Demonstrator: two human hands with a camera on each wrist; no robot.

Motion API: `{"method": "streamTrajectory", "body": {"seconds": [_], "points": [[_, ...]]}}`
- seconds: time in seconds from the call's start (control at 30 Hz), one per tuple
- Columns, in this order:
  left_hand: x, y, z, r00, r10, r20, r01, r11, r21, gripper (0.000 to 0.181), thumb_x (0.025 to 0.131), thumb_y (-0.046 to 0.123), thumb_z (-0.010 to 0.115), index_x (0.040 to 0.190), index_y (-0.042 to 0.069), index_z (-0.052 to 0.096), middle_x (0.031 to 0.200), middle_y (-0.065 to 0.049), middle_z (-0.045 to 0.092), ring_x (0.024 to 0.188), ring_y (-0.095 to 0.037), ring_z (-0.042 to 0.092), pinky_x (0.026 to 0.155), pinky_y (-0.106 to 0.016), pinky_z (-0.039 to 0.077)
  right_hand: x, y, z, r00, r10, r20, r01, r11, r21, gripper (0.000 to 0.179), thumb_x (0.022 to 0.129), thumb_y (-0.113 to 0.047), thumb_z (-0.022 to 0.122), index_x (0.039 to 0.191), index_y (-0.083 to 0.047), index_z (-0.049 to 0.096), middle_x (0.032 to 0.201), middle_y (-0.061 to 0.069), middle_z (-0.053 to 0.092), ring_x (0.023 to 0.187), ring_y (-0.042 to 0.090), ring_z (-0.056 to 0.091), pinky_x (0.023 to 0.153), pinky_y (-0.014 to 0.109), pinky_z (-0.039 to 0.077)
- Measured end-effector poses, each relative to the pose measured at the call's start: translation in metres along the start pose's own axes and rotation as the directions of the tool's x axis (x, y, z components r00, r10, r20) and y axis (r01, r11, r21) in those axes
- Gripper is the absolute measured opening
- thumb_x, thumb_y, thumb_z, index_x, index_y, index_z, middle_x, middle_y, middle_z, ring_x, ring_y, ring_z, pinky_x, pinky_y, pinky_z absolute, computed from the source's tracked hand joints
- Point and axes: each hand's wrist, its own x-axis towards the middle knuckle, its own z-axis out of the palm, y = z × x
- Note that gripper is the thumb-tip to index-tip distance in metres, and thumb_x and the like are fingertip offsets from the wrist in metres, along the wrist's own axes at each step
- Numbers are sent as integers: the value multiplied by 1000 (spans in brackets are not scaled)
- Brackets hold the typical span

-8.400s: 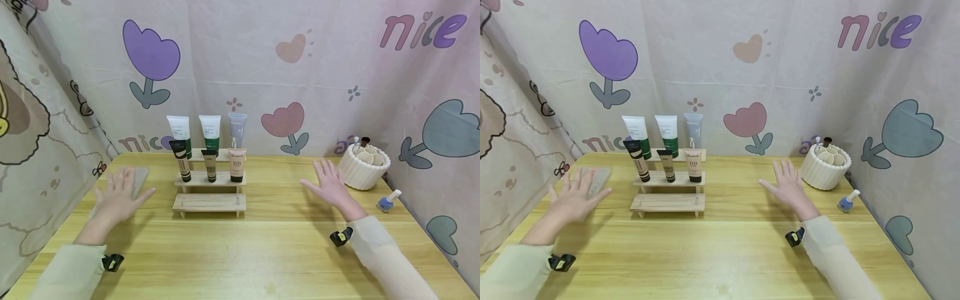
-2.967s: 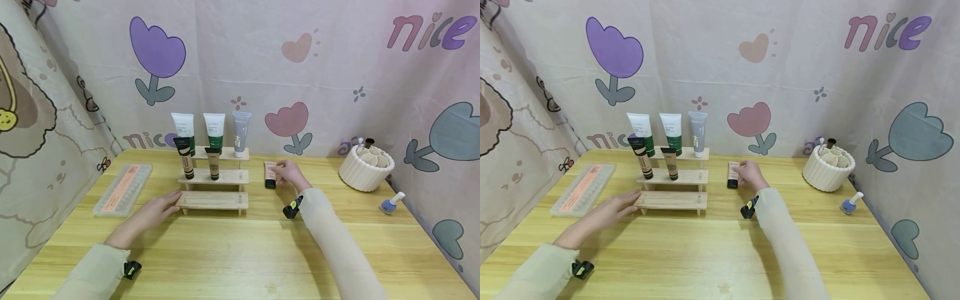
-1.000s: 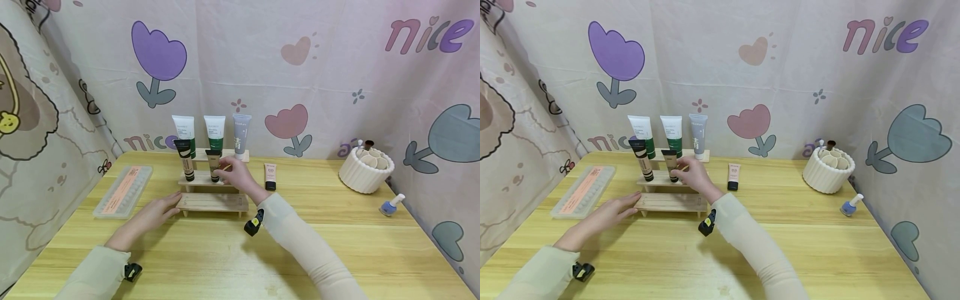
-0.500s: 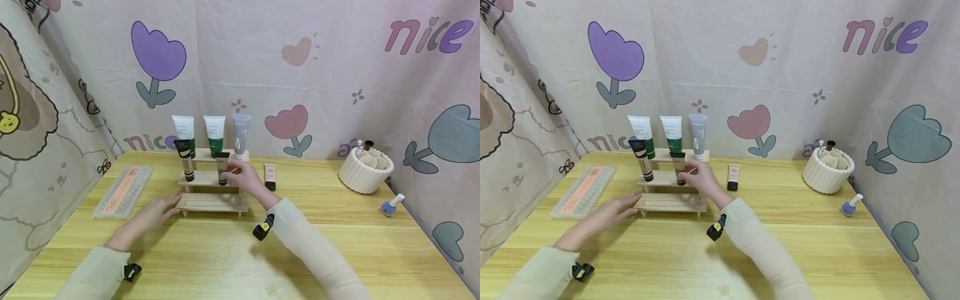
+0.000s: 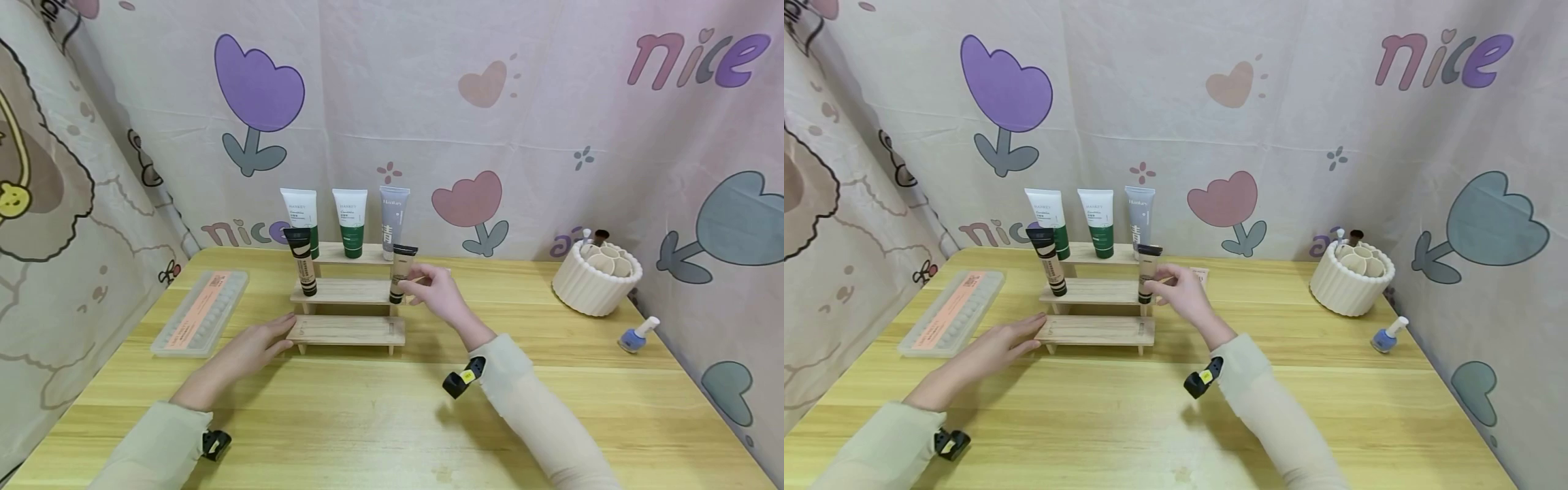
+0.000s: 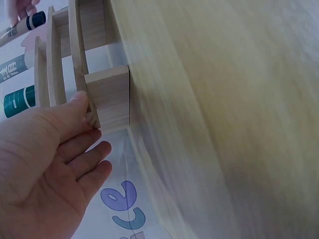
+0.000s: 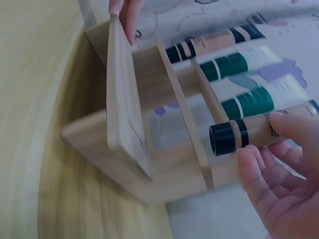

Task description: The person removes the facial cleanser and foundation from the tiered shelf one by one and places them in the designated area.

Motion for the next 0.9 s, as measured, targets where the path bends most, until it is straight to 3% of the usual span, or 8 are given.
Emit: {"method": "streamTrajectory", "body": {"seconds": [0.27,0.4,0.63,0.83,0.9], "points": [[-1,0,-1,1000,10,-10,-10,1000,3,46,90,11,59,129,-10,46,132,-27,42,115,-45,44,96,-54,37,-8,12,-37,994,80,-78,-82,996,-25,47,86,-11,65,126,9,48,106,21,60,75,20,62,64,37,57],[-1,0,-1,1000,4,-3,-4,1000,-3,47,90,12,58,129,-10,45,133,-27,41,116,-45,43,96,-54,37,-10,22,-57,990,104,-100,-109,993,-49,51,87,-11,63,129,11,44,110,25,58,81,23,62,66,36,57],[0,-1,-1,1000,-6,7,6,1000,-9,47,90,11,58,130,-10,44,134,-27,40,116,-45,43,96,-54,36,-10,45,-85,974,163,-154,-179,979,-98,45,89,-14,61,124,12,48,110,27,57,90,29,60,66,30,56],[-1,1,-2,1000,3,-11,-3,1000,-1,46,90,12,59,129,-9,46,133,-27,41,115,-46,44,95,-55,37,-9,65,-99,953,224,-205,-248,964,-99,35,90,-14,59,112,12,56,102,23,61,85,24,60,74,46,54],[-1,2,-2,1000,8,-15,-8,1000,2,46,90,12,60,129,-10,46,132,-27,42,114,-46,44,95,-55,37,-8,71,-102,944,250,-216,-277,955,-109,32,90,-15,59,108,12,58,93,17,63,78,19,59,72,44,55]]}}
